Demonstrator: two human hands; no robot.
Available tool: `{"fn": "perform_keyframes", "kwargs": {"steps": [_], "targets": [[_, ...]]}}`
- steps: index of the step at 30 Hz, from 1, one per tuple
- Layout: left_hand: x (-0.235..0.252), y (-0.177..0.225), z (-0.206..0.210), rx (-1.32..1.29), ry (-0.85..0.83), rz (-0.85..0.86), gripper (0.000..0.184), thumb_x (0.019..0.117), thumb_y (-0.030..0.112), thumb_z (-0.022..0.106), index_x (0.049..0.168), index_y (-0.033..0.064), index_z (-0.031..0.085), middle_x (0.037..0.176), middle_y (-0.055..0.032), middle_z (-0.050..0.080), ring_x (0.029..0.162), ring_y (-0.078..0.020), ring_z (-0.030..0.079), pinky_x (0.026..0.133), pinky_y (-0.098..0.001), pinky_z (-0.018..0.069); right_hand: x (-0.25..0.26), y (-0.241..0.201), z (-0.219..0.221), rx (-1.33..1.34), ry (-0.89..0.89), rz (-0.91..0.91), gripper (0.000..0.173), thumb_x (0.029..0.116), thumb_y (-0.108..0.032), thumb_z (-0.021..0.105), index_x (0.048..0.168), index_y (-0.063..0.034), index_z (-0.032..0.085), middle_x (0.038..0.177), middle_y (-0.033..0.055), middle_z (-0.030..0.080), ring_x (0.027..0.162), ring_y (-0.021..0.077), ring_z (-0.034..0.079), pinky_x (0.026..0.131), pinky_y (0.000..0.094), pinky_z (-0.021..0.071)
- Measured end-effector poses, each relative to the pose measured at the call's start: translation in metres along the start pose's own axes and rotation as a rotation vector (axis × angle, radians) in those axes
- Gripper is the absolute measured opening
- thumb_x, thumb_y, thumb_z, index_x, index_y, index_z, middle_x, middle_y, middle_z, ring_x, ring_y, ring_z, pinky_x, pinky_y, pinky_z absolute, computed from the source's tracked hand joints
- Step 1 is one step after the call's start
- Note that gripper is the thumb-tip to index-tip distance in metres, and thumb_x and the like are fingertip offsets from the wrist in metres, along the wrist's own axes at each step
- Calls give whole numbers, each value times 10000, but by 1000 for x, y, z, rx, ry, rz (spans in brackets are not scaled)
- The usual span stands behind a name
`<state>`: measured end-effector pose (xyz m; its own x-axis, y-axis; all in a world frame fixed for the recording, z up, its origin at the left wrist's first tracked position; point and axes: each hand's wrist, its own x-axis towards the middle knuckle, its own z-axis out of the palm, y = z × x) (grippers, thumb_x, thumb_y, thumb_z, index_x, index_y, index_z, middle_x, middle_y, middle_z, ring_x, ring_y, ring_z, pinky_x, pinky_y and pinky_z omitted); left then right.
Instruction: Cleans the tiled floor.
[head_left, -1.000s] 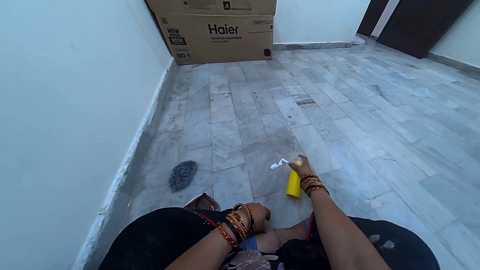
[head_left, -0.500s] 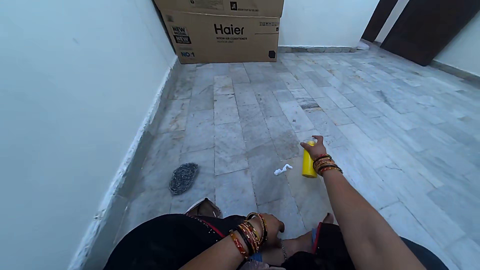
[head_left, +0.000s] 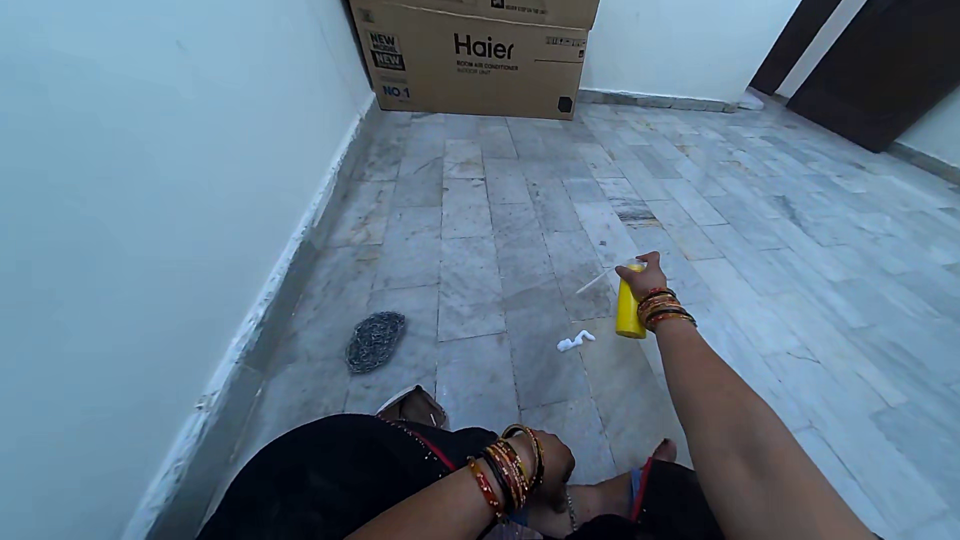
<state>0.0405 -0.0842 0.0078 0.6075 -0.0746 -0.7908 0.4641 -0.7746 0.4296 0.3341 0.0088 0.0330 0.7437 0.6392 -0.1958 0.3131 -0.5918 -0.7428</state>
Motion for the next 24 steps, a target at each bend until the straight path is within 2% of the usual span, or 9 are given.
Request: {"fn": "perform_keyframes", "kwargs": {"steps": [7, 9, 11, 13, 15, 17, 20, 22, 24], "targets": [[5, -6, 1, -50, 7, 27, 439, 983, 307, 707, 1314, 24, 653, 1226, -270, 682, 1182, -473, 629, 994, -706, 451, 0, 8, 2, 23, 13, 40, 696, 912, -324, 806, 1468, -83, 465, 1230, 316, 656, 1127, 474, 655, 934, 651, 510], [7, -9, 1, -93, 46, 30, 488, 989, 304, 698, 1406, 68, 602, 1303, -247, 665, 1237, -462, 613, 1040, -697, 429, 0, 17, 0, 110, 1, 58, 726, 919, -324, 801, 1493, -78, 432, 1260, 318, 639, 1139, 463, 645, 948, 642, 503], [11, -14, 0, -196, 161, 47, 600, 1013, 358, 659, 1517, 88, 480, 1381, -252, 619, 1276, -468, 590, 1073, -690, 412, -10, 25, 0, 181, -55, 62, 757, 929, -319, 793, 1521, -76, 390, 1284, 318, 623, 1129, 445, 646, 947, 621, 511], [12, -19, -5, -438, 339, 50, 739, 1029, 435, 613, 1607, 82, 317, 1433, -265, 574, 1277, -449, 597, 1093, -638, 435, -29, 33, 6, 266, -113, 52, 749, 941, -300, 782, 1522, -62, 373, 1278, 308, 620, 1083, 415, 656, 924, 589, 529], [12, -20, -12, -780, 502, 51, 828, 1028, 474, 601, 1638, 76, 207, 1432, -255, 573, 1204, -407, 650, 1023, -574, 519, -55, 41, 18, 371, -143, 55, 731, 960, -297, 756, 1523, -53, 360, 1249, 298, 623, 1019, 383, 660, 882, 560, 542], [10, -18, -15, -1125, 563, 108, 853, 1029, 418, 625, 1639, 65, 145, 1433, -263, 559, 1177, -396, 666, 965, -542, 566, -82, 48, 36, 474, -146, 71, 713, 978, -307, 728, 1529, -60, 350, 1231, 284, 628, 991, 366, 665, 857, 544, 552], [6, -12, -8, -1409, 609, 176, 699, 1044, 306, 621, 1575, 40, 253, 1399, -264, 552, 1112, -354, 687, 916, -469, 591, -119, 42, 59, 520, -119, 93, 643, 1008, -299, 694, 1525, -83, 378, 1259, 271, 625, 1017, 360, 648, 876, 539, 529], [7, -12, -3, -1440, 695, 126, 641, 1041, 270, 633, 1532, 4, 318, 1333, -258, 586, 1042, -304, 708, 900, -416, 596, -133, 37, 65, 567, -98, 70, 622, 1009, -280, 691, 1521, -102, 384, 1237, 260, 631, 978, 344, 655, 844, 521, 538], [10, -15, 0, -1378, 780, 88, 681, 1006, 270, 686, 1518, -10, 335, 1295, -256, 617, 1015, -285, 720, 909, -406, 597, -141, 35, 66, 625, -81, 25, 641, 1014, -269, 683, 1545, -121, 356, 1232, 265, 632, 948, 349, 666, 822, 522, 552]]}}
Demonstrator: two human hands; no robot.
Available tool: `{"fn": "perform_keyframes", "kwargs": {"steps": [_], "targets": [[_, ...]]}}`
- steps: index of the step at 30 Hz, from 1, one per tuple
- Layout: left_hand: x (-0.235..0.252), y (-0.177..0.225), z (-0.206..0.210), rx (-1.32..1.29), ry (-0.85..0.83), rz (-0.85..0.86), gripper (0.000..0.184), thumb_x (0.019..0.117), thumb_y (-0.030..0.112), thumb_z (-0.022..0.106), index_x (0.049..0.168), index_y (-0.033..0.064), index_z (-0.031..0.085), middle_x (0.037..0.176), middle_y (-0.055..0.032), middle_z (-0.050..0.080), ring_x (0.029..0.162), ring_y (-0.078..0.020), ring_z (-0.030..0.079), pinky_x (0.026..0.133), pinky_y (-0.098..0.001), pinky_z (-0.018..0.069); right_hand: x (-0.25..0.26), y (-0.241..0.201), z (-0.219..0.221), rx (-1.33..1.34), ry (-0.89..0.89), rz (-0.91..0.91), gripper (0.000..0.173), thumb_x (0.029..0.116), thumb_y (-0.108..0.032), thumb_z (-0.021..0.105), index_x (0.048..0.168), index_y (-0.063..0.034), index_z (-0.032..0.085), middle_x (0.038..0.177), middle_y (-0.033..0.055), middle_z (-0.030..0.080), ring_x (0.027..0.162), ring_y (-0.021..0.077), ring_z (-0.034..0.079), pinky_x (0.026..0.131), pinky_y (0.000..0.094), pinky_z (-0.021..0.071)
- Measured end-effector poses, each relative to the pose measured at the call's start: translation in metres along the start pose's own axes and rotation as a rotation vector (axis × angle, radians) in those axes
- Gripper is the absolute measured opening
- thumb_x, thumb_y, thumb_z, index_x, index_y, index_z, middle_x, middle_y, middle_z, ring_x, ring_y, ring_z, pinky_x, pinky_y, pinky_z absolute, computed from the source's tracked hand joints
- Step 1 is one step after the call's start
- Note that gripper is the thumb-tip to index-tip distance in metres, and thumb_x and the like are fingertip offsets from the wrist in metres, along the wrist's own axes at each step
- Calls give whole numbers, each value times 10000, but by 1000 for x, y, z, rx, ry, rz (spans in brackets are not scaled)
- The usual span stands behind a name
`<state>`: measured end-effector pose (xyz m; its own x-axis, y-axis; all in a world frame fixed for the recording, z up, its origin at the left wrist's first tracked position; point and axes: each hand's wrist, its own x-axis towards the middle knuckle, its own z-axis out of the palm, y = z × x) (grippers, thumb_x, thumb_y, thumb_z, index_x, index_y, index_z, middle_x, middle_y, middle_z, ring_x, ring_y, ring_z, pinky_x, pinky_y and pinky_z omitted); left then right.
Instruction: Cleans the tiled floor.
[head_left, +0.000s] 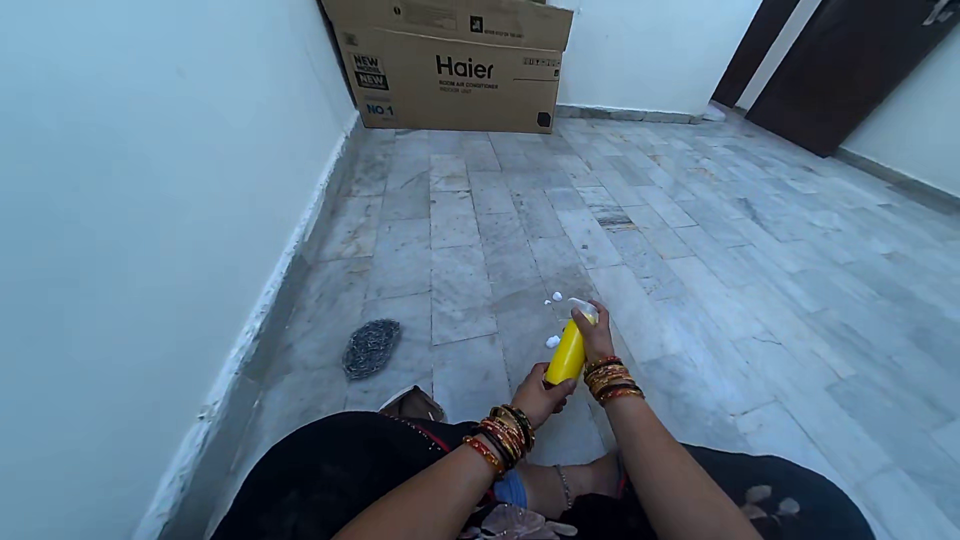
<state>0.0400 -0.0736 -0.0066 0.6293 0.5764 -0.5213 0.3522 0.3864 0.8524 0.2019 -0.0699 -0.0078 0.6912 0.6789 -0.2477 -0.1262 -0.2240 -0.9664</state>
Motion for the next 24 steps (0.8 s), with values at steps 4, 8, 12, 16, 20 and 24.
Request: {"fn": "perform_keyframes", "kwargs": {"steps": [4, 8, 12, 16, 20, 24], "targets": [[-2, 6, 0, 258, 73, 57, 787, 933, 399, 759, 1501, 17, 371, 1231, -220, 669, 1011, -284, 721, 923, -446, 583, -10, -6, -6, 29, -16, -82, 799, 945, -223, 769, 1584, -194, 291, 1186, 248, 640, 878, 330, 672, 768, 503, 564], [-5, 12, -2, 407, 106, 83, 808, 905, 463, 770, 1485, 27, 416, 1210, -201, 666, 1058, -314, 683, 962, -498, 544, -7, 5, -10, 99, -4, -101, 943, 865, -145, 827, 1607, -216, 249, 1217, 267, 610, 882, 339, 672, 761, 508, 572], [-1, 9, -2, 474, 11, 165, 767, 964, 429, 710, 1527, 25, 381, 1249, -201, 660, 1078, -306, 689, 986, -475, 545, 0, 9, -13, 120, 85, -18, 866, 912, -140, 785, 1604, -191, 268, 1250, 285, 606, 909, 363, 664, 772, 530, 561], [3, 11, -2, 668, -170, 171, 718, 1017, 337, 652, 1593, 68, 318, 1409, -219, 576, 1147, -332, 678, 1018, -487, 539, 17, 8, -36, 35, 215, 56, 779, 953, -151, 752, 1590, -126, 305, 1303, 292, 606, 1039, 385, 653, 871, 546, 538], [5, 2, 2, 975, -374, 147, 533, 1054, 336, 577, 1507, 69, 488, 1411, -195, 594, 1244, -351, 627, 1079, -542, 477, 40, 26, -68, 0, 349, 112, 808, 935, -171, 773, 1597, -114, 314, 1389, 293, 572, 1189, 418, 606, 966, 583, 499], [5, 1, 5, 1113, -534, 105, 498, 1068, 339, 557, 1477, 57, 519, 1382, -195, 623, 1263, -367, 617, 1095, -577, 450, 53, 41, -82, -7, 425, 143, 802, 913, -136, 793, 1577, -86, 347, 1384, 293, 578, 1215, 418, 598, 993, 578, 488]]}}
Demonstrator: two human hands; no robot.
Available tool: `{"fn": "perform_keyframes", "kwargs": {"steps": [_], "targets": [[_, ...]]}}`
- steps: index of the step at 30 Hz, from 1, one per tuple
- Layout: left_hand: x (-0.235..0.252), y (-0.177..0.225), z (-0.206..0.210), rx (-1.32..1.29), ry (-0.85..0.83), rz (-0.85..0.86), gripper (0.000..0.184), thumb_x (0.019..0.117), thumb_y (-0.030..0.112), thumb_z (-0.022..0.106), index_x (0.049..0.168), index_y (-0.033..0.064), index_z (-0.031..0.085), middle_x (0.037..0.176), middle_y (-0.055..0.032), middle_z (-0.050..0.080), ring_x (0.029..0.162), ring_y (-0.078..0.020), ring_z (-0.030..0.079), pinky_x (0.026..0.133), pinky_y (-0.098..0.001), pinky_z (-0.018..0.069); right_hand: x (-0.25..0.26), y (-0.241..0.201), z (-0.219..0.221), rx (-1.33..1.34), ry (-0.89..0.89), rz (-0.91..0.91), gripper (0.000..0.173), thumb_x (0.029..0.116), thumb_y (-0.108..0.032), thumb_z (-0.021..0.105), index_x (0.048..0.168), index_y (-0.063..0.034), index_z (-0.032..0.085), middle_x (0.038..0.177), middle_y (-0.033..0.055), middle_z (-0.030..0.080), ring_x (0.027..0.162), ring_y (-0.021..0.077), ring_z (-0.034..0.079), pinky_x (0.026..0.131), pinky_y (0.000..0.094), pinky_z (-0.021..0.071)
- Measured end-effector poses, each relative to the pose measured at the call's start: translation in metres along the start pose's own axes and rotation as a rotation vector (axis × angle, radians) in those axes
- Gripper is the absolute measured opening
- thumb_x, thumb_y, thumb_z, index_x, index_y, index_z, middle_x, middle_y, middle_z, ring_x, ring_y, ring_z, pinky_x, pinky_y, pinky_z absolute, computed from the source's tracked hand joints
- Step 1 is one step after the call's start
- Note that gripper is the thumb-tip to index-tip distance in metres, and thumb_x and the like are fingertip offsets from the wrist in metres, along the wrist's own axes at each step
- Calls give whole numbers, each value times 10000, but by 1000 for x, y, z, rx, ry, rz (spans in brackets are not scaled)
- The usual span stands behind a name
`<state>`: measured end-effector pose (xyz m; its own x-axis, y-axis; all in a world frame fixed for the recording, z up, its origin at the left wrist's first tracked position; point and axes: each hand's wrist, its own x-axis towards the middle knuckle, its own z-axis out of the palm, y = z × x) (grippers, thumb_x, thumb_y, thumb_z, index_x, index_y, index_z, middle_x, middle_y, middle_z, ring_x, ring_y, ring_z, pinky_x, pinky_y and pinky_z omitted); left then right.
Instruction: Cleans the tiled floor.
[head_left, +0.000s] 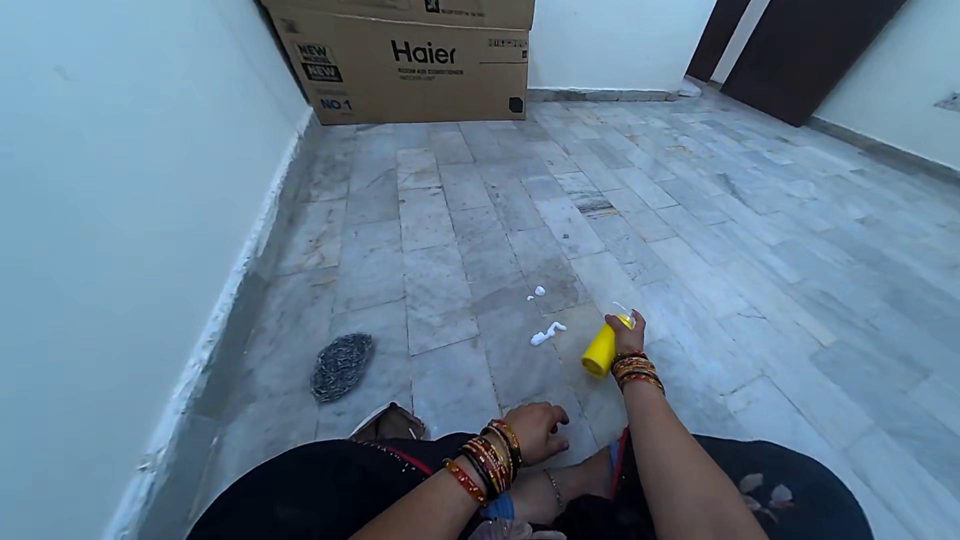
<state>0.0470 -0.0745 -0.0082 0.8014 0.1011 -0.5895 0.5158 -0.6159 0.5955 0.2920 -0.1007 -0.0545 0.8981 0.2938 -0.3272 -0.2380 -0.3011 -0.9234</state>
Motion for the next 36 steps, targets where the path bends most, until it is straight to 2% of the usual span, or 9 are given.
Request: {"fn": "perform_keyframes", "kwargs": {"steps": [3, 6, 13, 16, 18, 20, 28, 32, 36], "targets": [[0, -2, 0, 13, -13, -3, 495, 1066, 342, 557, 1471, 59, 526, 1372, -194, 629, 1260, -369, 619, 1090, -583, 452, 3, 1, 2, -28, -6, 20, 826, 899, -124, 807, 1577, -94, 336, 1359, 301, 589, 1193, 424, 609, 972, 583, 496], [0, -1, -2, 23, -18, -4, 478, 1067, 341, 556, 1452, 58, 546, 1359, -191, 638, 1256, -364, 622, 1089, -585, 449, 5, -1, 5, -68, -24, 11, 810, 887, -126, 816, 1554, -91, 359, 1277, 306, 625, 1111, 424, 639, 916, 583, 516], [-3, 2, -3, 67, -38, -5, 402, 1075, 340, 537, 1314, 34, 643, 1295, -205, 666, 1243, -378, 622, 1053, -617, 453, 7, -6, 4, -107, -35, 22, 756, 879, -129, 824, 1506, -63, 407, 1222, 299, 650, 1080, 413, 655, 906, 576, 522], [-2, 0, -1, 65, -45, -4, 412, 1075, 341, 538, 1332, 32, 631, 1296, -207, 667, 1242, -384, 623, 1056, -624, 450, 8, -7, 4, -82, -117, -7, 741, 907, -148, 800, 1509, -45, 381, 1252, 292, 626, 1066, 390, 645, 899, 551, 528], [0, -1, 0, 62, -56, -8, 434, 1070, 345, 550, 1372, 39, 607, 1299, -202, 674, 1241, -385, 629, 1066, -629, 446, 9, -8, 2, -83, -85, -35, 789, 912, -188, 804, 1549, -74, 353, 1316, 298, 610, 1145, 419, 629, 948, 581, 513], [0, -2, 0, 74, -77, -18, 450, 1065, 344, 561, 1403, 49, 585, 1309, -197, 671, 1248, -384, 625, 1071, -631, 442, 10, -10, -1, -118, -67, -43, 820, 903, -207, 817, 1564, -96, 343, 1321, 299, 612, 1154, 429, 628, 953, 595, 506], [-3, 2, -1, 148, -109, -16, 473, 1059, 338, 574, 1436, 53, 555, 1361, -211, 638, 1281, -400, 601, 1086, -632, 429, -21, -40, -20, -632, -276, -171, 834, 857, -200, 844, 1554, -208, 387, 1161, 298, 682, 1014, 467, 684, 857, 649, 534], [-7, 8, 4, 186, -113, 2, 437, 1059, 337, 571, 1377, 38, 599, 1322, -219, 657, 1266, -411, 608, 1057, -651, 441, -33, -47, -29, -781, -337, -238, 811, 844, -165, 836, 1533, -155, 410, 1174, 299, 668, 1044, 475, 675, 873, 656, 531], [-13, 16, 9, 248, -154, 38, 380, 1069, 296, 550, 1283, -4, 641, 1282, -269, 652, 1251, -457, 596, 1018, -685, 443, -38, -36, -39, -907, -338, -278, 778, 831, -177, 840, 1497, -109, 444, 1175, 293, 667, 1050, 469, 673, 857, 657, 533]]}}
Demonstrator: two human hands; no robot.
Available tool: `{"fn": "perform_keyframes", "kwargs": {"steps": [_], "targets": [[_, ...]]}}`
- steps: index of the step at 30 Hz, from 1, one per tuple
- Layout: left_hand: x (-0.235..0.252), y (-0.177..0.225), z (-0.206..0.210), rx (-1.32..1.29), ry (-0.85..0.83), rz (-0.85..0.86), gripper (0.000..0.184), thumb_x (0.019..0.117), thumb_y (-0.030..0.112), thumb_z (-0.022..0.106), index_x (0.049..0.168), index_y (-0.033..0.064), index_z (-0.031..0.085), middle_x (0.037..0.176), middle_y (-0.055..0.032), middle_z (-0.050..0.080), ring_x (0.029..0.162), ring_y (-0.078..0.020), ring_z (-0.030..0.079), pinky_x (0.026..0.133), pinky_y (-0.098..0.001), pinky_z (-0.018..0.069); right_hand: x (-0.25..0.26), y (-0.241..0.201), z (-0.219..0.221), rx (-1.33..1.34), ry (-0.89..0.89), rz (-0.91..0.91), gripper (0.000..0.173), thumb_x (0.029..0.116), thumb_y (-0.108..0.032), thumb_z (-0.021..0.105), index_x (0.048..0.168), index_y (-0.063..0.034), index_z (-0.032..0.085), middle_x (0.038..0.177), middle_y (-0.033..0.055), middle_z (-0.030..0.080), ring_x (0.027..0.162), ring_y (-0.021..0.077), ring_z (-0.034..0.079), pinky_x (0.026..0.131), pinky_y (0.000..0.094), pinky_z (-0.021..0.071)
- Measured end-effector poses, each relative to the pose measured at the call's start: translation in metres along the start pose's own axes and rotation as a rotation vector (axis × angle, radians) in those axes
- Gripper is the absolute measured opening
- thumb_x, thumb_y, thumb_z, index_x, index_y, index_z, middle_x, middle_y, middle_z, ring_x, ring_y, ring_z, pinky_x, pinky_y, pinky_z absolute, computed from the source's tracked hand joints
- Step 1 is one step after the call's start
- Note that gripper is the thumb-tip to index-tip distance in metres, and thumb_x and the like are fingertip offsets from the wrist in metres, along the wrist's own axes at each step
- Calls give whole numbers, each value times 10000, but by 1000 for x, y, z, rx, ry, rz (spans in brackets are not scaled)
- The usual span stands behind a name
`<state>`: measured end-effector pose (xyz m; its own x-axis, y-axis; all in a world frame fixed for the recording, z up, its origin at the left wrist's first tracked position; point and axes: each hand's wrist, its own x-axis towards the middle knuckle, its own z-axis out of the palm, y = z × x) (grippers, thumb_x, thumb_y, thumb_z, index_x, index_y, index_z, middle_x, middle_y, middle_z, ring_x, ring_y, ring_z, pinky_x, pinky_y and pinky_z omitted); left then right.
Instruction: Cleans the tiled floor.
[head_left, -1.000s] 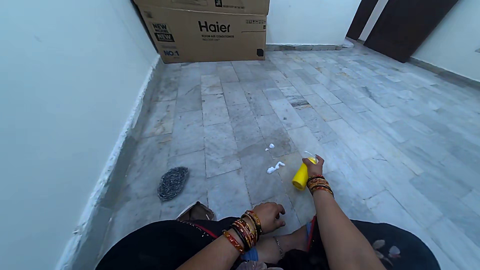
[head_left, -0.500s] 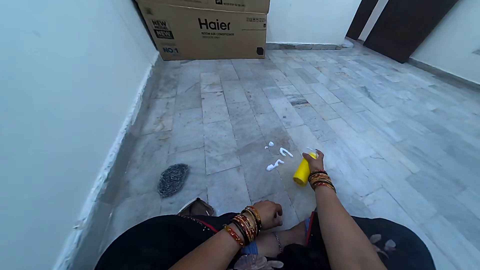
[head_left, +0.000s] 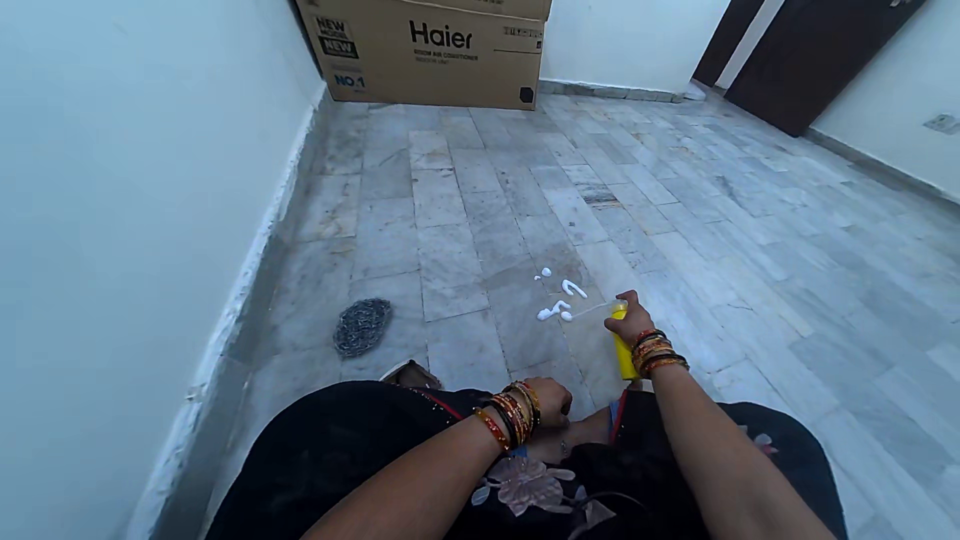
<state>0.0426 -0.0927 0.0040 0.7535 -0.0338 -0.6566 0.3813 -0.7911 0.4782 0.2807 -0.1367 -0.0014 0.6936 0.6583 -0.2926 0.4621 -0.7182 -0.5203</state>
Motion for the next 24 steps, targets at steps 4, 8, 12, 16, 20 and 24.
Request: {"fn": "perform_keyframes", "kwargs": {"steps": [4, 8, 12, 16, 20, 24], "targets": [[-5, 9, 3, 61, -7, -12, 376, 1065, 298, 553, 1305, 21, 638, 1294, -250, 655, 1251, -450, 603, 1010, -686, 454, -11, -3, 7, -77, -157, -43, 789, 864, -224, 824, 1529, -145, 408, 1190, 280, 674, 1069, 444, 681, 906, 627, 537], [-10, 16, 8, 85, -15, -20, 375, 1047, 253, 576, 1349, 34, 613, 1344, -256, 625, 1269, -465, 586, 1001, -703, 453, -34, -31, 20, -85, -312, -207, 825, 868, -220, 831, 1560, -183, 382, 1198, 275, 669, 1043, 416, 688, 919, 605, 540], [-10, 23, 8, 85, -14, -33, 357, 1019, 203, 627, 1319, 10, 619, 1336, -281, 618, 1260, -496, 580, 981, -719, 459, -42, -73, 35, -113, -277, -325, 796, 841, -188, 829, 1533, -166, 434, 1248, 265, 639, 1051, 419, 676, 896, 621, 540], [-5, 19, 6, 113, -17, 4, 369, 1020, 211, 637, 1336, 20, 615, 1326, -281, 624, 1256, -489, 586, 976, -711, 468, -33, -122, 36, -202, -229, -399, 750, 844, -191, 811, 1511, -165, 469, 1292, 259, 616, 1057, 430, 674, 866, 628, 548], [-4, 19, 3, 118, -25, 30, 348, 1024, 215, 626, 1294, -4, 629, 1294, -279, 640, 1240, -481, 598, 970, -702, 473, -16, -164, 31, -263, -193, -419, 708, 858, -192, 794, 1489, -141, 476, 1298, 276, 596, 1027, 441, 679, 841, 624, 555], [-2, 19, 0, 107, -17, 71, 343, 1006, 212, 656, 1265, -12, 645, 1270, -279, 652, 1220, -481, 607, 955, -707, 474, -2, -195, 38, -254, -222, -458, 719, 865, -202, 804, 1493, -140, 459, 1269, 271, 611, 1034, 438, 676, 847, 628, 551]]}}
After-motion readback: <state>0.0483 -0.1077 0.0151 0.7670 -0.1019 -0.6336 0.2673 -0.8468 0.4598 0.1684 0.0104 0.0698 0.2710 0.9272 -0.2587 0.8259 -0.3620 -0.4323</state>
